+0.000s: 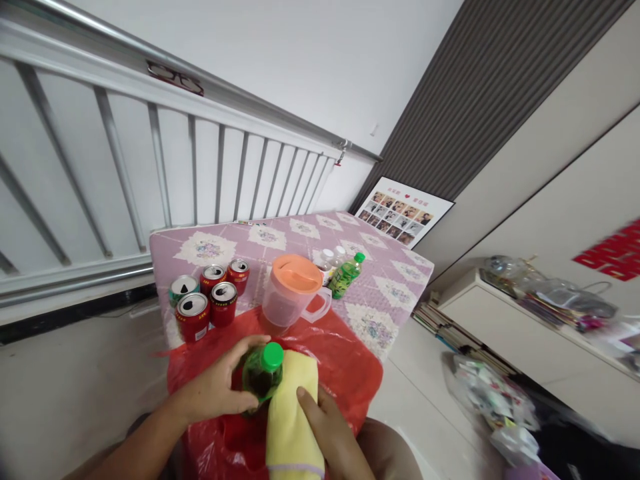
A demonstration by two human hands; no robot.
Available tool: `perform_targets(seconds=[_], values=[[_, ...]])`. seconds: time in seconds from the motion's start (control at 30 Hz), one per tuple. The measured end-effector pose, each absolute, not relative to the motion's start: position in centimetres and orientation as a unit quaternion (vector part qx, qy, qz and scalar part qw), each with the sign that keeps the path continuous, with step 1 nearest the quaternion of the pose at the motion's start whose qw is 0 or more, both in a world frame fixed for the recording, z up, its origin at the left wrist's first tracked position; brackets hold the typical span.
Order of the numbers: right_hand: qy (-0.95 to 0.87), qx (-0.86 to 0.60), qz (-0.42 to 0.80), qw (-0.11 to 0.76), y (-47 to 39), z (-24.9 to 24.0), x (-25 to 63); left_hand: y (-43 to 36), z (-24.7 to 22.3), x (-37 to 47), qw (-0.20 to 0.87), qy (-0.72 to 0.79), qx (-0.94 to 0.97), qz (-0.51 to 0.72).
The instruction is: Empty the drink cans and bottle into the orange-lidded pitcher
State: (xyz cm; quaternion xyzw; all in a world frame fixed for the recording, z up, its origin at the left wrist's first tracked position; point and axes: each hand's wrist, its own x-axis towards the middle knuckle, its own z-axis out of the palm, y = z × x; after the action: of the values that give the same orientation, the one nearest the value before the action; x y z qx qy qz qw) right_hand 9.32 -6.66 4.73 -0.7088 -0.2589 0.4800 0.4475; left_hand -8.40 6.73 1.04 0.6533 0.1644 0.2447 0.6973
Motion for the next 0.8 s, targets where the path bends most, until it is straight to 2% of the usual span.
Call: perform_targets(seconds=[0.13, 0.4, 0.53, 0.7, 0.8], values=[[-0.267, -0.710, 0.475, 0.446, -6.7, 4.2, 9.8, 6.8, 0.8, -8.4, 0.696, 0.164, 0.654, 0.248], [-0.166, -0.701, 0.480, 0.501, -6.6, 8.9, 8.9, 6.9, 1.3, -8.7, 0.701, 0.158, 0.656, 0.231], [-0.173, -0.685, 0.489, 0.512, -6.5, 8.7, 8.8, 6.9, 1.4, -8.7, 0.707, 0.149, 0.653, 0.229], [-0.196, -0.684, 0.502, 0.492, -6.2, 6.3, 9.1, 7.0, 1.2, -8.7, 0.703, 0.157, 0.653, 0.234], [-0.249, -0.724, 0.477, 0.432, -6.2, 5.0, 9.6, 6.9, 1.3, -8.8, 0.702, 0.156, 0.657, 0.229]])
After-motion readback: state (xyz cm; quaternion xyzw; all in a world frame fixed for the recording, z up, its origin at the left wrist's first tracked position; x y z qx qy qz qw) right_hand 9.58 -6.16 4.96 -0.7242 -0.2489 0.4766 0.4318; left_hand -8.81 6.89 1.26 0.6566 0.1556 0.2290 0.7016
